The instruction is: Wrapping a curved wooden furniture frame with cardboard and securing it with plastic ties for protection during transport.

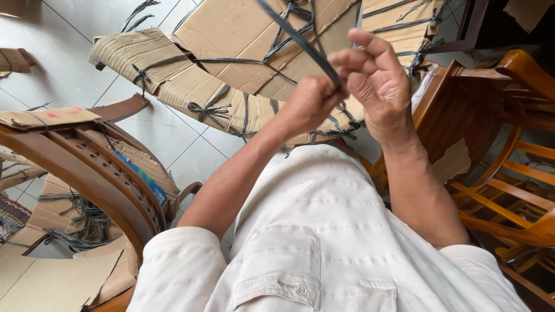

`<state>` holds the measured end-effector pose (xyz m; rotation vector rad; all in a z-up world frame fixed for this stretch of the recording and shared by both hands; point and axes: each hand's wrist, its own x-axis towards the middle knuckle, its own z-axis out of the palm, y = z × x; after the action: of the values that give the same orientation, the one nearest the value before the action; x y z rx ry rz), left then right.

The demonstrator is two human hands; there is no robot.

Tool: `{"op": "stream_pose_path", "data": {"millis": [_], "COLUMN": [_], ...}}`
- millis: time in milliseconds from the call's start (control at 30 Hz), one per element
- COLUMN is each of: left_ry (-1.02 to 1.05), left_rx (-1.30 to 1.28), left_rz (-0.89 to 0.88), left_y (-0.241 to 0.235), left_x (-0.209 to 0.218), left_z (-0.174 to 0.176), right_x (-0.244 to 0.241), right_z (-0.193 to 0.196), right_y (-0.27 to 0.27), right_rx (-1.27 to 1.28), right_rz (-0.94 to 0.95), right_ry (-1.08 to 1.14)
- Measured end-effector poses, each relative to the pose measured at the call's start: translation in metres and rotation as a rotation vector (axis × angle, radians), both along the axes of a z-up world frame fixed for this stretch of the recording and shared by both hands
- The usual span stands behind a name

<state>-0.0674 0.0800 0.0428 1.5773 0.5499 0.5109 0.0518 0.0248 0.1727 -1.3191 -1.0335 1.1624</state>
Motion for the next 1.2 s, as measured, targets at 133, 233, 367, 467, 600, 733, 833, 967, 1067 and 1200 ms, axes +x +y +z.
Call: {"op": "stream_pose_path", "data": {"millis": [133,233,367,467,600,733,833,967,1067,1200], "left_ry": [-0.056,-0.100,0.011,0.069,0.086,0.092,0.070,0.145,0.367,0.528], "left_rx": [-0.128,-0.324,-0.294,-0.342,-0.384,-0.449,-0.476,-0.093,0.351,0.701], "left_rz": [0.035,0.057,0.127,0.148,0.063,-0.103,-0.097,0.220,0.468,0.401], "left_y": [0.027,0.035,0.039,0.044,0.056,0.065,0.068,0.079,0.086,0.090], "left_x": [-0.027,-0.039,-0.054,-0.061,-0.074,-0.089,-0.095,-0.099,-0.103,-0.108], "left_z": [0.046,0.047,0.050,0.049,0.050,0.050,0.037,0.004,-0.038,-0.104], "right_x": [-0.002,-0.009,-0.007,-0.005,-0.005,-0.006,-0.005,0.001,0.008,0.016], "right_z": [-0.005,-0.029,-0.044,-0.049,-0.042,-0.054,-0.060,-0.060,-0.066,-0.088], "right_y": [0.002,0.000,-0.004,-0.005,-0.001,-0.002,-0.007,-0.019,-0.042,-0.085], "right_rx": [-0.163,-0.225,-0.321,-0.429,-0.446,-0.387,-0.250,-0.169,-0.125,-0.158], "right_rz": [0.086,0.088,0.144,0.201,0.210,0.194,0.202,-0.041,-0.213,-0.448], "right_ry": [-0.113,0.107,-0.001,-0.213,-0.382,-0.386,-0.511,-0.466,-0.449,-0.346]}}
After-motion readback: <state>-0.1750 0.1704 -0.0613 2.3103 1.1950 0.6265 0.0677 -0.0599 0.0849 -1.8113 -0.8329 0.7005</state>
